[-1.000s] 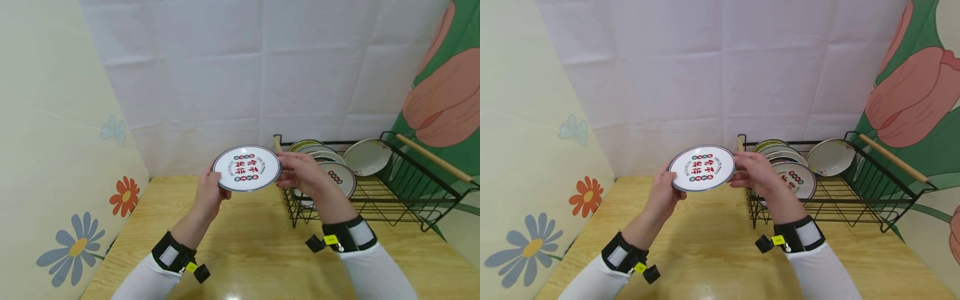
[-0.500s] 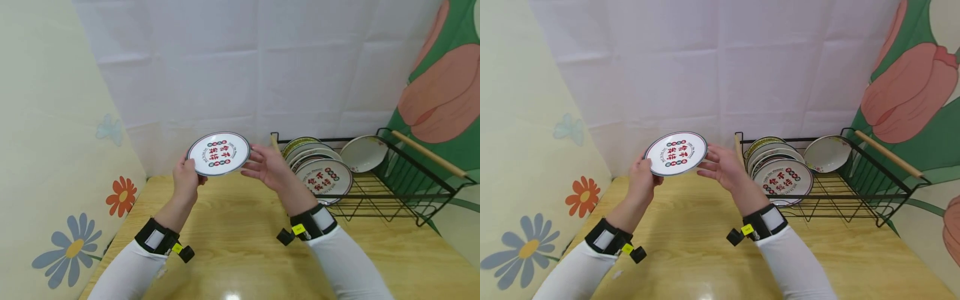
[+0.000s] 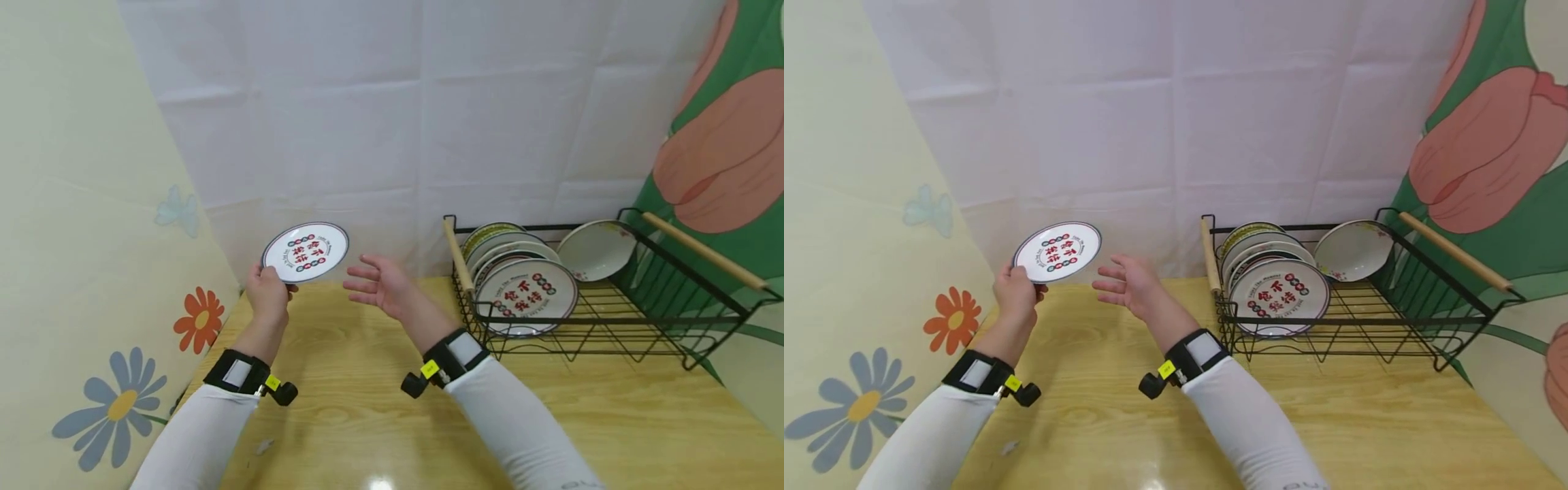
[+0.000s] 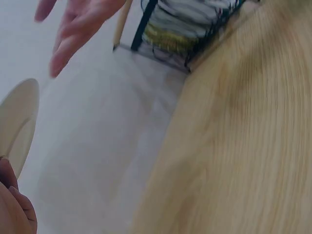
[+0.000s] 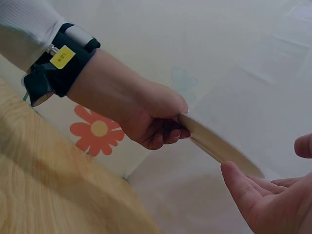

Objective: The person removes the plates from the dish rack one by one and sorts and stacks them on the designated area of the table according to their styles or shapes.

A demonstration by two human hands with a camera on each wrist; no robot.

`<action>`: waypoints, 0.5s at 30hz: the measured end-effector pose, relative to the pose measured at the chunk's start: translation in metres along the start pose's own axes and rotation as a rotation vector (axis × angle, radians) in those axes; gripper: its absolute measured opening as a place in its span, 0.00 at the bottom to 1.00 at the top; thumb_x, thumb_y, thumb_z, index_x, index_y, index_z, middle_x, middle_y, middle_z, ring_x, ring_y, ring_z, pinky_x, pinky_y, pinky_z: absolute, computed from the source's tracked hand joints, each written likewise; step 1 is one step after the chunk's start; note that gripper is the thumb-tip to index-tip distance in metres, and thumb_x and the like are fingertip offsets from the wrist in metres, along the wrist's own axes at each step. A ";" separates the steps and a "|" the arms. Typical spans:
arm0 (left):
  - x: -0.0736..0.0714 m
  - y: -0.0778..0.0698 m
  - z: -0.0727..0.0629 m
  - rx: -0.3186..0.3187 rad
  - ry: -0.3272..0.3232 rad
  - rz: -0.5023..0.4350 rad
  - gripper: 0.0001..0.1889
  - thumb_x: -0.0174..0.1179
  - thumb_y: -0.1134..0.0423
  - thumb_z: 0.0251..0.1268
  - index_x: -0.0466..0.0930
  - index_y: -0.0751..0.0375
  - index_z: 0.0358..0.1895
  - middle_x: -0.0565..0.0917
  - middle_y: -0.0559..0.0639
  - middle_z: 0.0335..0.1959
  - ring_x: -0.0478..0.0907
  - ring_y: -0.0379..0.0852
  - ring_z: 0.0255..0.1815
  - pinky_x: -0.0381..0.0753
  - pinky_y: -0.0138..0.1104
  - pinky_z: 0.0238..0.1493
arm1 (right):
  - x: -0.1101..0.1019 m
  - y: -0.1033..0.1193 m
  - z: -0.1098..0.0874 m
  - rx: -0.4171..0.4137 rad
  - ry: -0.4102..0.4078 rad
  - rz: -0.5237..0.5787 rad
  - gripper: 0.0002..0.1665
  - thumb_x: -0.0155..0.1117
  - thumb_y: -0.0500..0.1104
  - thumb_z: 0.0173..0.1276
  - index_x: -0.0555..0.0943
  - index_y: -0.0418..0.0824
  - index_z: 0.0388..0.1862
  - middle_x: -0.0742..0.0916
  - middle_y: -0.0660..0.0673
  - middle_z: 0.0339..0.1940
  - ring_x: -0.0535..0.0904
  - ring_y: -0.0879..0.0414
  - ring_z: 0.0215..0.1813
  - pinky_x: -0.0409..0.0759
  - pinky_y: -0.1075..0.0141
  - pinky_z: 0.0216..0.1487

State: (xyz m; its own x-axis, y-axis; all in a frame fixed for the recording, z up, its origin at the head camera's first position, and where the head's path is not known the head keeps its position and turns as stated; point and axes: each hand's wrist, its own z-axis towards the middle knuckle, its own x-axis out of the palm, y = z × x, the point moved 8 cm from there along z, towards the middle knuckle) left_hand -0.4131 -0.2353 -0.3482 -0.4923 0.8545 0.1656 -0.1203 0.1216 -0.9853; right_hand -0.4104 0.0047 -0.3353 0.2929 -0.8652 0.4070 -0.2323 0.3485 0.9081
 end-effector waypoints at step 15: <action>-0.068 0.077 0.044 -0.163 -0.202 0.151 0.26 0.31 0.58 0.85 0.56 0.59 0.80 0.78 0.57 0.59 0.76 0.37 0.22 0.83 0.29 0.32 | 0.011 -0.073 0.009 0.098 -0.003 0.049 0.36 0.44 0.55 0.84 0.58 0.37 0.82 0.74 0.29 0.75 0.73 0.33 0.74 0.73 0.42 0.73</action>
State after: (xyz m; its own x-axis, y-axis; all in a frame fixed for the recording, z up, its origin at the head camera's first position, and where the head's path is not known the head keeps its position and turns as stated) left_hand -0.4269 -0.3060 -0.4338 -0.6576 0.7534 0.0059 0.0991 0.0943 -0.9906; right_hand -0.3984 -0.0340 -0.3981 0.2766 -0.8491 0.4500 -0.3360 0.3533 0.8731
